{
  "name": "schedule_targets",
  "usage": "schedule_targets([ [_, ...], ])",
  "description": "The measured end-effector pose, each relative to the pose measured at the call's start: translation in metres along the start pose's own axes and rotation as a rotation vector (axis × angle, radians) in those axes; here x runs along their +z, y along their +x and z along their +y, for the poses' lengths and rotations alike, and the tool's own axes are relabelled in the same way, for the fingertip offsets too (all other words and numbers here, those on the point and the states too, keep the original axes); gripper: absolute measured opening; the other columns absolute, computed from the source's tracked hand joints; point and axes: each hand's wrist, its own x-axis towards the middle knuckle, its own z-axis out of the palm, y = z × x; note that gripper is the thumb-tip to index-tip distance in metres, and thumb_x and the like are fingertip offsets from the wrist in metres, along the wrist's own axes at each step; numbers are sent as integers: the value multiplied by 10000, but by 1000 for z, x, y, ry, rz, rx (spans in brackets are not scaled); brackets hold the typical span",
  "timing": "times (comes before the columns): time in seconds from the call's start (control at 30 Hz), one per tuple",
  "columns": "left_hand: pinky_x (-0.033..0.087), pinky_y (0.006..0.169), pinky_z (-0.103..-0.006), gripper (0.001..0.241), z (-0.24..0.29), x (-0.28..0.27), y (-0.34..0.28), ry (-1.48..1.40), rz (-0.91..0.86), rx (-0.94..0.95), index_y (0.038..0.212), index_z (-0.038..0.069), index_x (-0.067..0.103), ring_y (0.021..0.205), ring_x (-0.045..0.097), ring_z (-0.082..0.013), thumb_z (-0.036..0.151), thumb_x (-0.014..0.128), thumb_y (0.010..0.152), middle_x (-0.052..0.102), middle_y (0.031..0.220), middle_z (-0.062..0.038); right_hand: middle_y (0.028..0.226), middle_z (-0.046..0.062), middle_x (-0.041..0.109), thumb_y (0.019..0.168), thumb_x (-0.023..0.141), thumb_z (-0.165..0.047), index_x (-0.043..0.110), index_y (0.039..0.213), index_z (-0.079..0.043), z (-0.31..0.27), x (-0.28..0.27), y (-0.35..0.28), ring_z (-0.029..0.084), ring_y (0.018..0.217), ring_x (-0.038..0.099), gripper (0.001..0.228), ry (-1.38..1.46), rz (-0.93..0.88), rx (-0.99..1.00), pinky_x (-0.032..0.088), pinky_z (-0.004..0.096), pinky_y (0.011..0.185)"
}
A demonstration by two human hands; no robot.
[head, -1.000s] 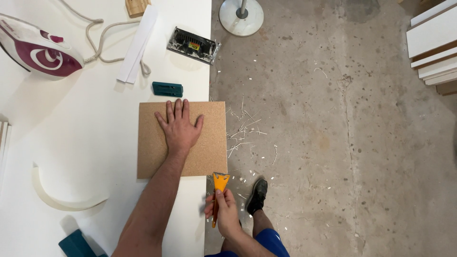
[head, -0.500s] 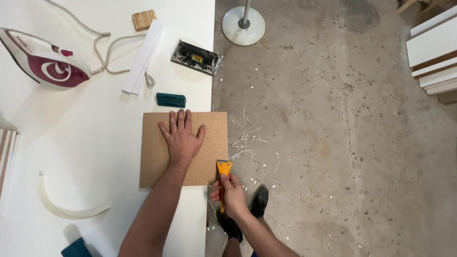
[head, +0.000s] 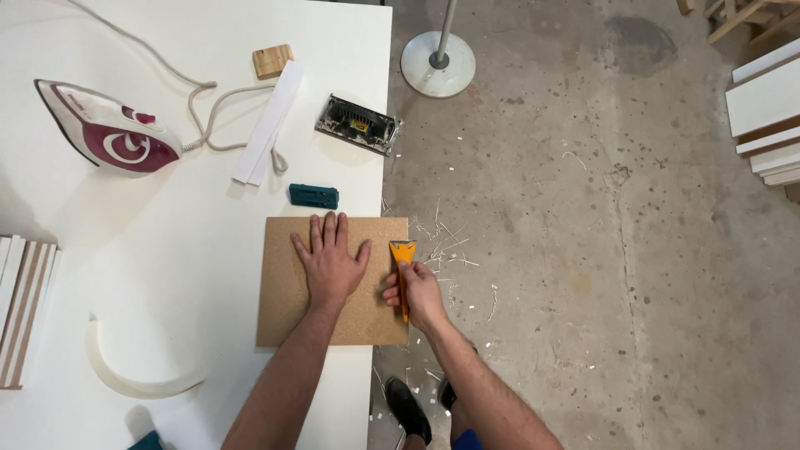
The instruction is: Applying adhesive edge banding to a wooden board using a clothes iron to melt the glue and then trimming the excess material with a hand tool.
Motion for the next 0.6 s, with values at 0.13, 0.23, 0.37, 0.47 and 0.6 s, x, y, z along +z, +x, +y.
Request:
schedule_targets([
  [0.13,103,1194,-710,726,-1,1,1,1,27,7,1533,203,496,1542,322,-332,675,430,986,453,1612,-74,766,161,666,1055,498,-214,521,1062,8,-14,0,28,277,499,705,223,14,-1,-31,616,349,402],
  [0.23,83,1196,-715,741,0,1,1,19,-3,-2,1542,214,485,1551,306,-323,693,411,981,440,1624,-60,803,168,680,1056,495,-211,520,1105,13,-24,-1,48,286,531,716,231,-1,-26,-26,614,352,412],
  [0.37,78,1202,-709,759,1,-4,3,42,-63,-19,1568,239,442,1569,266,-309,712,379,978,395,1654,-36,800,116,668,1052,479,-242,534,1121,-13,-73,-16,74,205,530,691,245,14,-16,-71,587,290,403],
  [0.47,80,1205,-704,756,2,-11,2,52,-111,-30,1579,245,418,1574,247,-303,707,362,983,364,1669,-29,737,56,610,1025,541,-284,574,1077,-86,-90,-44,116,169,438,590,208,-72,138,-268,440,259,286],
  [0.6,74,1204,-697,756,5,-18,4,64,-165,-37,1592,260,386,1579,228,-293,707,341,983,336,1681,-19,932,140,654,948,703,-201,632,1228,-24,-97,-10,144,231,740,657,338,-679,32,-491,553,342,582],
])
